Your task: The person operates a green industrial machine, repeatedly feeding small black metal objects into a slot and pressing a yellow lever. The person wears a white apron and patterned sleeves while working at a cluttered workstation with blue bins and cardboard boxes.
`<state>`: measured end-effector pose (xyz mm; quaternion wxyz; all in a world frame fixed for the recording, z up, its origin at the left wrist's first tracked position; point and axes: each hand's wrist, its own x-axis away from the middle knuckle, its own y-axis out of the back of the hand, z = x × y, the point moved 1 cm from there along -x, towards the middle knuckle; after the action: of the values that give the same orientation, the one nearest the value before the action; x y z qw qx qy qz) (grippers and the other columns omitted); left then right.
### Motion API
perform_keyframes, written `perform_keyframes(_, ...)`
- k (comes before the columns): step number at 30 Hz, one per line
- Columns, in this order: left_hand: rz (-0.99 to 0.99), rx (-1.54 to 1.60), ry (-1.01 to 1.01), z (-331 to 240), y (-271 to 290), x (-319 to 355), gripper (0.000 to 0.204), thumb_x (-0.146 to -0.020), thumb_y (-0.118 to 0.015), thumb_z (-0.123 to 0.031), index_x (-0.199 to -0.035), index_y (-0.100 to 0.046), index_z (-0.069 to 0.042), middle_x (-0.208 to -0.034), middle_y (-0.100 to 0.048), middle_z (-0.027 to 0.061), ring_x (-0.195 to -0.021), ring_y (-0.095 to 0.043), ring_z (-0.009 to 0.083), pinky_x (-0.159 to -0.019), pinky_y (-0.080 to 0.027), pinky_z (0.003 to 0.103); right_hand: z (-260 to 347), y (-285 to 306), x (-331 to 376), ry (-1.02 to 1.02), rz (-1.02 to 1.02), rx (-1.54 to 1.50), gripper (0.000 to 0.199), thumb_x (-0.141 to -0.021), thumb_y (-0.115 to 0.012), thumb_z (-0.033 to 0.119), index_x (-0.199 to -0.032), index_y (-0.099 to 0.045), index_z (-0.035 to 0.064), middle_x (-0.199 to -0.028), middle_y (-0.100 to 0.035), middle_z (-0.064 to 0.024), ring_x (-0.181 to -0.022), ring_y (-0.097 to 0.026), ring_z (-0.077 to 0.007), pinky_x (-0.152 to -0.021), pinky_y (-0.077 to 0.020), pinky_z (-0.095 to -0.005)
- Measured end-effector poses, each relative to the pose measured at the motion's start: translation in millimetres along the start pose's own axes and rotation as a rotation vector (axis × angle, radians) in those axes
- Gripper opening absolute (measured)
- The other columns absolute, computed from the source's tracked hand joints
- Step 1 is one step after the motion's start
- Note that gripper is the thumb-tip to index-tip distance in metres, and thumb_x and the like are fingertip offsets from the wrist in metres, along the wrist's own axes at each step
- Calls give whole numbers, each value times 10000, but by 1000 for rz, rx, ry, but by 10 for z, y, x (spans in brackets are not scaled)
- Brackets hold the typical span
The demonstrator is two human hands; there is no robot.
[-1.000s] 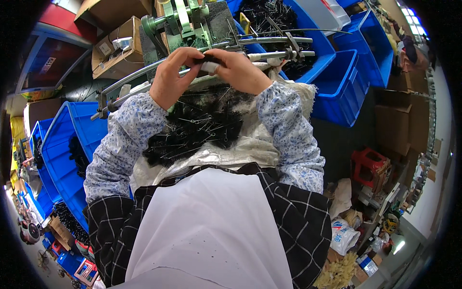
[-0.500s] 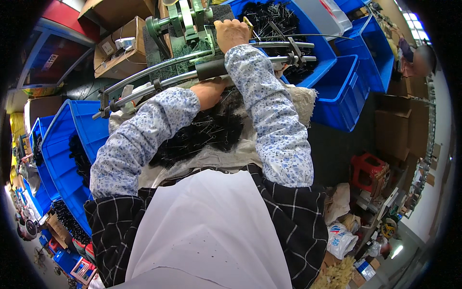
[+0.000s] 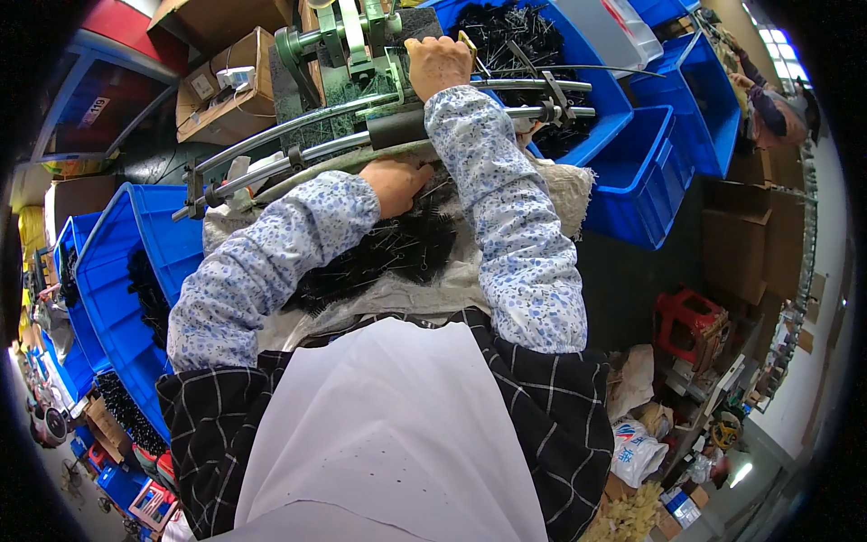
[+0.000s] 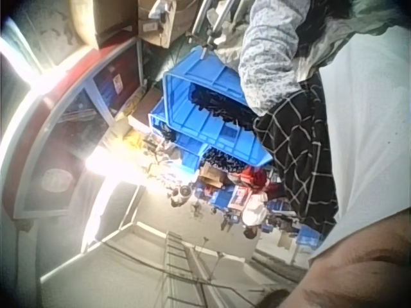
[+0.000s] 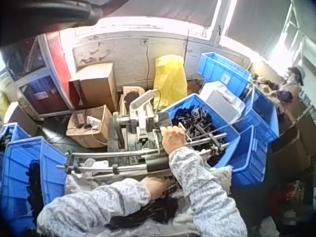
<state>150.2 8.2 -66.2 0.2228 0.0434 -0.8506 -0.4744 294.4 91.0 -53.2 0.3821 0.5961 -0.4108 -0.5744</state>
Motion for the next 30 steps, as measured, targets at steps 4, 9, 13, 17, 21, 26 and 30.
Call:
perform_keyframes(4, 38, -6, 27, -168, 311, 238, 353, -750, -567, -56, -1096, -498, -50, -966, -586, 166, -901, -594, 335, -749, -491, 407, -24, -32, -6, 5, 14, -14, 257, -788, -533, 145, -1002, -669, 186, -804, -650, -53, -774, -616, -231, -721, -477, -373)
perform_keyframes(9, -198, 43, -103, -149, 469, 532, 304, -768, -593, -74, -1063, -520, -59, -961, -587, 139, -892, -594, 318, -765, -489, 396, -125, -165, -84, 72, 10, -38, 260, -819, -528, 176, -1040, -659, 216, -972, -618, -34, -895, -564, -216, -815, -426, -375)
perform_keyframes(13, -340, 289, -115, -111, 649, 900, 249, -787, -605, -80, -1024, -527, -65, -1001, -570, 121, -871, -593, 303, -764, -488, 371, -128, -42, -69, 15, 75, 6, 320, -802, -582, 277, -1109, -615, 192, -1077, -563, -24, -967, -525, -222, -843, -400, -398)
perform_keyframes(17, -431, 454, -78, 1, 704, 1231, 277, -780, -631, -55, -1040, -535, -63, -1024, -550, 105, -924, -581, 278, -792, -490, 332, -244, 14, 77, -160, 77, -52, 376, -758, -606, 283, -1100, -599, 127, -1060, -596, -67, -995, -541, -247, -832, -408, -413)
perform_keyframes(21, -450, 548, -28, 82, 704, 1376, 292, -779, -647, -46, -1052, -545, -59, -1061, -552, 83, -948, -573, 228, -797, -490, 312, -180, -86, 68, -133, 32, -207, 346, -737, -583, 216, -1056, -611, 84, -995, -638, -106, -955, -590, -271, -772, -453, -407)
perform_keyframes(26, -482, 600, -9, 111, 715, 1430, 286, -784, -644, -42, -1055, -552, -41, -1065, -556, 89, -930, -575, 203, -781, -487, 289, 312, -31, -4, -82, 19, -192, 264, -730, -576, 194, -956, -622, 67, -870, -639, -92, -848, -606, -271, -712, -463, -406)
perform_keyframes(30, -435, 564, 20, 76, 778, 1392, 269, -788, -641, -40, -1047, -565, -37, -1066, -556, 91, -913, -576, 196, -768, -482, 284, 564, -65, -42, -62, -31, -115, 190, -740, -579, 218, -885, -617, 100, -799, -633, -73, -807, -608, -258, -695, -443, -398)
